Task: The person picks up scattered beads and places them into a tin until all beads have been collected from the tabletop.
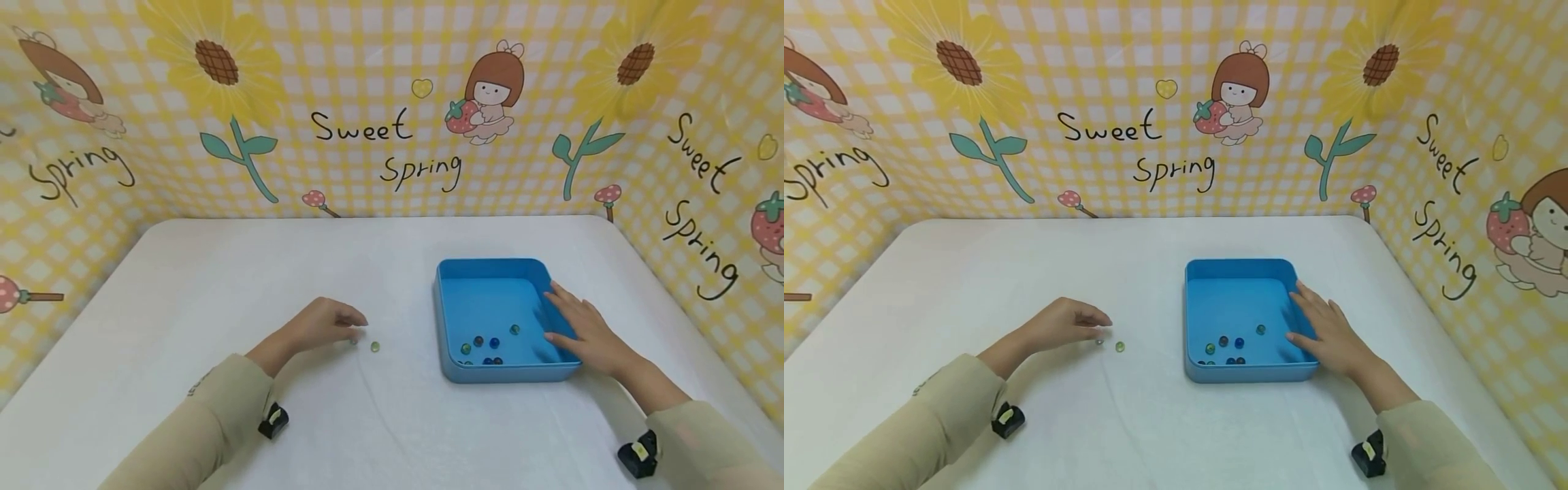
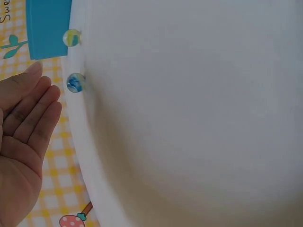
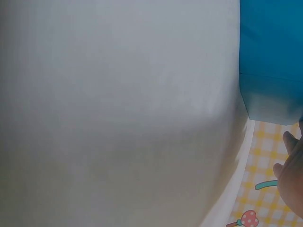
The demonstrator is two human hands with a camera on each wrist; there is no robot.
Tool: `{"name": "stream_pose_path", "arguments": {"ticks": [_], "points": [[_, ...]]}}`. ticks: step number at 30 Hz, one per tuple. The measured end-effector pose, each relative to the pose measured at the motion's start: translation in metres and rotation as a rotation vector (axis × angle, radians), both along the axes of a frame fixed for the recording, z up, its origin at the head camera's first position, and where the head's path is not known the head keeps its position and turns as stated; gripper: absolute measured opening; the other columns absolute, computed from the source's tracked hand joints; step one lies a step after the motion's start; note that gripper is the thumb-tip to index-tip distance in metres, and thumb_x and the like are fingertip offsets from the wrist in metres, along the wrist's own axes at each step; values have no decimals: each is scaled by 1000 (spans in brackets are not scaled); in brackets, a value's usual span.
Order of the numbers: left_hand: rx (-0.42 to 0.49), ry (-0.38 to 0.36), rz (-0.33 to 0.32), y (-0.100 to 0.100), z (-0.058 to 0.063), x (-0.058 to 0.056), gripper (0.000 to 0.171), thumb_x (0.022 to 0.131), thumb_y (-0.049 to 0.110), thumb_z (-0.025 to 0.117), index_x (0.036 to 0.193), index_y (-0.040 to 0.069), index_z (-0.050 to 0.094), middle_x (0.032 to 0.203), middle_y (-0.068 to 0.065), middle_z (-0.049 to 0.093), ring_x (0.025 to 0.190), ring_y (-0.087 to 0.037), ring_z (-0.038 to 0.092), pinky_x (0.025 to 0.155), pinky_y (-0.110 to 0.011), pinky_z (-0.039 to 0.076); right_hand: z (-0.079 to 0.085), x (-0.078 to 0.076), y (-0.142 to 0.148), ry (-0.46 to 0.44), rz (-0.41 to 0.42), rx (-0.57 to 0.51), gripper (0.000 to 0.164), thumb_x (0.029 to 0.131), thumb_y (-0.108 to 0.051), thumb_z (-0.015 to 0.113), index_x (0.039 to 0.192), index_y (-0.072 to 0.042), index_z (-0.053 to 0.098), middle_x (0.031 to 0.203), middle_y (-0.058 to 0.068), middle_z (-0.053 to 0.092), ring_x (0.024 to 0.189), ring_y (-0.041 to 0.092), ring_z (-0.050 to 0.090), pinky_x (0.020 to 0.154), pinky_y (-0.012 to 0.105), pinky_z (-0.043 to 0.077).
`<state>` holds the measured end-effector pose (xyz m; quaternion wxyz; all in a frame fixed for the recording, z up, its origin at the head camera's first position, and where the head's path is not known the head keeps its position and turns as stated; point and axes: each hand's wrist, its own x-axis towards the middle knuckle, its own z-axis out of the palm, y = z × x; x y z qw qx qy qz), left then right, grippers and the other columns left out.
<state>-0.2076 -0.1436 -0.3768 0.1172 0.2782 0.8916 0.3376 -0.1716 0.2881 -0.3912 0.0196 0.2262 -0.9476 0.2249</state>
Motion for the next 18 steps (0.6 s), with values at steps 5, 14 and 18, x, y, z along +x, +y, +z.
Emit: {"name": "stream_pose_path", "arguments": {"ticks": [5, 14, 18], "points": [[-30, -34, -10, -3, -5, 2, 18, 76, 8, 64, 94, 8, 66, 93, 0, 64, 89, -14, 57, 73, -24, 46, 0, 1, 0, 5, -3, 3, 63, 85, -28, 51, 133, 2, 23, 141, 17, 11, 125, 38, 10, 96, 58, 4], [-46, -9, -34, -4, -8, 3, 18, 73, 3, 66, 91, 6, 67, 91, -2, 64, 84, -13, 58, 72, -24, 47, 0, 1, 0, 6, -2, -3, 62, 85, -28, 51, 133, 2, 23, 141, 17, 10, 125, 38, 10, 96, 58, 3], [-45, -1, -31, -3, -9, 3, 18, 73, 1, 65, 91, 6, 67, 91, -2, 64, 85, -14, 58, 73, -24, 47, 0, 1, 1, 8, 1, -6, 62, 85, -27, 51, 133, 2, 23, 141, 16, 10, 126, 38, 10, 96, 58, 3]]}}
